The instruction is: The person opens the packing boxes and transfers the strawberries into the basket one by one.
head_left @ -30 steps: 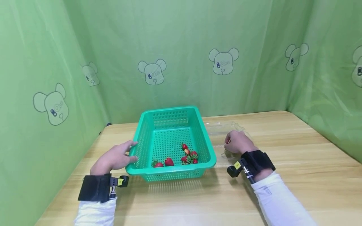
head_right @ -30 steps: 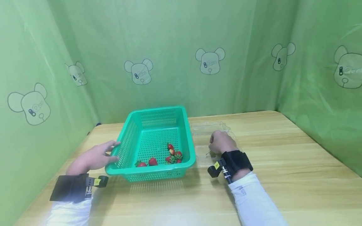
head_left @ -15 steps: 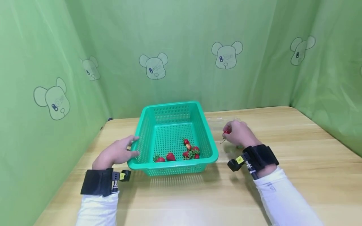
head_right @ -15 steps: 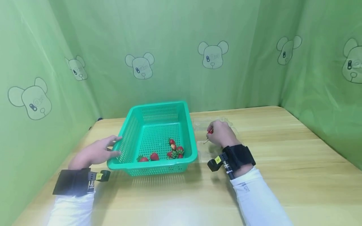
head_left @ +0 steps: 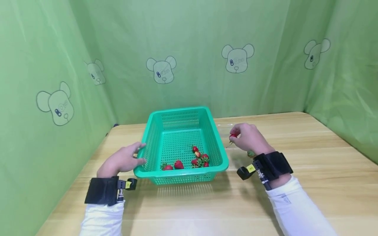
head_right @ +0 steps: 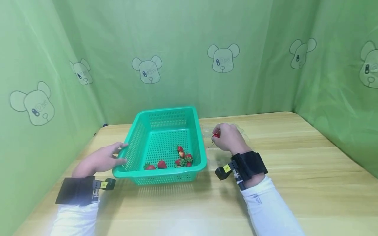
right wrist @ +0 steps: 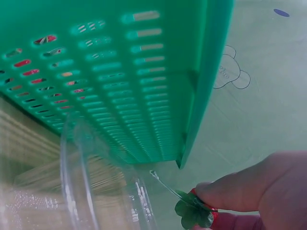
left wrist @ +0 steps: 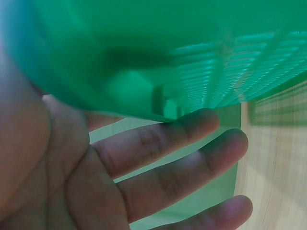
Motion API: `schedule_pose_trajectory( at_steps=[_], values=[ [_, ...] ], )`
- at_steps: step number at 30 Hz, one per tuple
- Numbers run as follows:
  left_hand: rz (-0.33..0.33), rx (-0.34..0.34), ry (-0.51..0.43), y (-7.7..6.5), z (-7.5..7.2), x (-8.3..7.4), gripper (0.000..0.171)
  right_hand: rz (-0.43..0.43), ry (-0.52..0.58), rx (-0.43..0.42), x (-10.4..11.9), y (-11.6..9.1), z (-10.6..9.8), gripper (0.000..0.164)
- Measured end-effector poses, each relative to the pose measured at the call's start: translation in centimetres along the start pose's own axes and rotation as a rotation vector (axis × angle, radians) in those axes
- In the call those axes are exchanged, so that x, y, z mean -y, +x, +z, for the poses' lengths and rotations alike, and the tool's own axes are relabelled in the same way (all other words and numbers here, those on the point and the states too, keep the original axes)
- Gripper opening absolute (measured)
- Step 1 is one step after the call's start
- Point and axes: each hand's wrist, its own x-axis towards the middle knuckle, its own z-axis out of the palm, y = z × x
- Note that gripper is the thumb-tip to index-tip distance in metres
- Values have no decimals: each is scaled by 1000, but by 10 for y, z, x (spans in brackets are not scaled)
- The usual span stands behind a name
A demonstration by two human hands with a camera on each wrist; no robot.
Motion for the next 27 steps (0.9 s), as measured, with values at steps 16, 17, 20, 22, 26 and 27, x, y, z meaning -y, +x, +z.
schedule_pose_trajectory(
  at_steps=[16, 17, 20, 22, 26, 27],
  values=[
    [-5, -1, -9, -1, 1, -1, 63, -45, 11, -24, 7, -2, -3, 18],
    [-4, -2, -5, -2, 1, -1, 62, -43, 12, -25, 8, -2, -3, 19],
    [-3, -4, -6, -2, 1, -2, 62, -41, 20, -25, 8, -3, -4, 19],
    [-3, -8, -10, -2, 1, -1, 62, -46, 24, -29, 9, -2, -4, 20],
    [6, -17, -18, -1, 1, 0, 61, -56, 23, -39, 10, 0, -3, 20],
    [8, -18, -17, -1, 1, 0, 61, -55, 22, -41, 10, 0, -4, 20]
  ],
)
